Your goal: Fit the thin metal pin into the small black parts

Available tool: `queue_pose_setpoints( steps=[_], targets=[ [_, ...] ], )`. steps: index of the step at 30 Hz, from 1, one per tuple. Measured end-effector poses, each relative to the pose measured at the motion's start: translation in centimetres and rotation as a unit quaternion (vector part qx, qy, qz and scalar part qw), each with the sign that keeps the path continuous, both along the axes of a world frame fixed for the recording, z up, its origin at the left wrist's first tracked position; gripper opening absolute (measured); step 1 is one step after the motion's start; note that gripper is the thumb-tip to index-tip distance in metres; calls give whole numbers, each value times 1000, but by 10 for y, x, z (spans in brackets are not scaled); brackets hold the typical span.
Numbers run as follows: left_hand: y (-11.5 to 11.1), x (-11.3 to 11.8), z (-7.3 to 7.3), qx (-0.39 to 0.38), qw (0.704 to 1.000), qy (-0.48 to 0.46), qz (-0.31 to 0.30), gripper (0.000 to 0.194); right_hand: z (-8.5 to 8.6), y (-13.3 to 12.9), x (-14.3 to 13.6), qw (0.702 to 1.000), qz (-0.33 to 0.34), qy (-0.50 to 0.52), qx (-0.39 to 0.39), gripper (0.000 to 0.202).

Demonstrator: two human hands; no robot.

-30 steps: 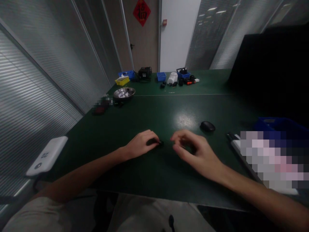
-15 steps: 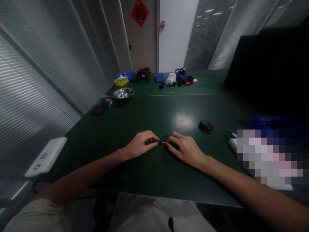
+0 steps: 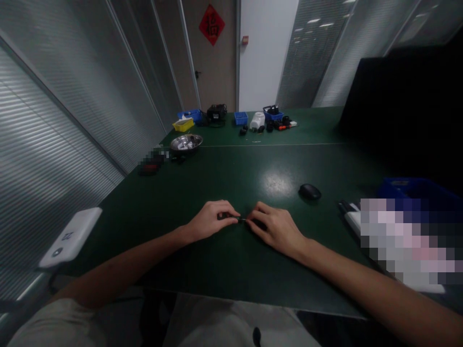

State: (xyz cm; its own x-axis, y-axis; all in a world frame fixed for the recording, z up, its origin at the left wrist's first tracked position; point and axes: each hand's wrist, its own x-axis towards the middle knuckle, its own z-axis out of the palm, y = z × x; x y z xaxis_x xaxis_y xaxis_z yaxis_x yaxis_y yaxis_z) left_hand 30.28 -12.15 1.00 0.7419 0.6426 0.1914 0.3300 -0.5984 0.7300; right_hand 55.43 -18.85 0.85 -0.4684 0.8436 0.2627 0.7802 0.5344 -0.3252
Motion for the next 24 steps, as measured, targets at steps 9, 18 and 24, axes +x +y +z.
queue_pose_setpoints(
  steps=[9,18,24],
  targets=[
    [-1,1,2,-7,1000,4,4,18,3,2,-1,1000,19,5,-13,24],
    [0,4,2,-21,1000,14,14,16,0,2,-1,1000,17,-1,-2,20],
    [-2,2,0,-4,1000,1,-10,20,1,-2,-6,999,31,-9,23,20]
  ],
)
